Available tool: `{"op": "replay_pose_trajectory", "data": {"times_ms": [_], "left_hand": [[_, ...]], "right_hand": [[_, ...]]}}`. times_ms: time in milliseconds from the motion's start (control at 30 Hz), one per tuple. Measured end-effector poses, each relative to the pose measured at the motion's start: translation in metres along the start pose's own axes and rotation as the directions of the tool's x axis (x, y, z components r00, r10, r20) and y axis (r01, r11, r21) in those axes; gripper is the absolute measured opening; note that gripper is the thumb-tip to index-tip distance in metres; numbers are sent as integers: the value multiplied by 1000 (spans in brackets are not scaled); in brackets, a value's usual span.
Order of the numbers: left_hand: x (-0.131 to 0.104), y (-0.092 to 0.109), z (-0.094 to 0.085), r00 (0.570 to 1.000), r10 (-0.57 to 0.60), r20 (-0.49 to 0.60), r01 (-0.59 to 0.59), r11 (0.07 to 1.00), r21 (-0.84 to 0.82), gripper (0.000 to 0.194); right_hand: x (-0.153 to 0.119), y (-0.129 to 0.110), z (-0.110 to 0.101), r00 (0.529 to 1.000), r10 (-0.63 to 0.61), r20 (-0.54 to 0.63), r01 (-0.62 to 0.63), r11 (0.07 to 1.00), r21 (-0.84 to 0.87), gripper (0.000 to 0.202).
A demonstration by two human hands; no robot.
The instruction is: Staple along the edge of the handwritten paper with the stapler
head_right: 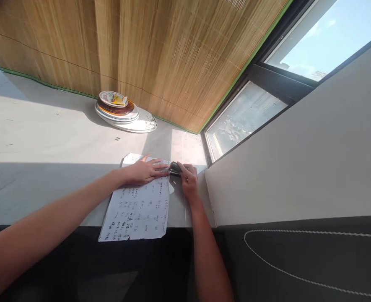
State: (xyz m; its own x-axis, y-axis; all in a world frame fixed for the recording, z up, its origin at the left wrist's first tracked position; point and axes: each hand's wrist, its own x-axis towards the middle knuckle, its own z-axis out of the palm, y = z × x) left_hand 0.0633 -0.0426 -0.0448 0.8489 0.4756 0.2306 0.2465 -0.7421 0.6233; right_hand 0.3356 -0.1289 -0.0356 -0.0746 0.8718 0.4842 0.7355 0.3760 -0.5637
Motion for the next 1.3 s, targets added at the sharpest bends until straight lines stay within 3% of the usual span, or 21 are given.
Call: {"op": "replay_pose_trajectory", "data": {"times_ms": [200, 433, 600, 867, 967, 1133, 1300], "left_hand": [[0, 6, 0, 998, -69, -5, 68, 990, -122, 41], [-1, 7, -3, 999, -21, 26, 20, 1000, 8, 51], [-1, 11, -9, 991, -1, 135, -25, 981, 194, 56], [-1, 16, -12, 988, -25, 156, -17, 965, 260, 55], [-1, 14, -10, 992, -26, 125, 7, 988, 156, 52], [1, 8, -3, 994, -104, -36, 95, 977, -193, 36], [-1, 5, -2, 989, -115, -90, 85, 956, -280, 29]], "right_hand": [[-1, 0, 0, 999, -26, -20, 25, 999, -38, 47], [-4, -4, 1, 996, -88, 10, 88, 986, -145, 61], [-4, -3, 3, 995, -103, 13, 104, 977, -187, 65], [-3, -4, 4, 994, -111, 27, 114, 968, -224, 67], [-3, -5, 5, 995, -96, 40, 102, 968, -230, 69], [-5, -13, 11, 995, -63, 76, 84, 942, -325, 76], [-5, -19, 14, 998, -33, 49, 47, 943, -329, 65]]}}
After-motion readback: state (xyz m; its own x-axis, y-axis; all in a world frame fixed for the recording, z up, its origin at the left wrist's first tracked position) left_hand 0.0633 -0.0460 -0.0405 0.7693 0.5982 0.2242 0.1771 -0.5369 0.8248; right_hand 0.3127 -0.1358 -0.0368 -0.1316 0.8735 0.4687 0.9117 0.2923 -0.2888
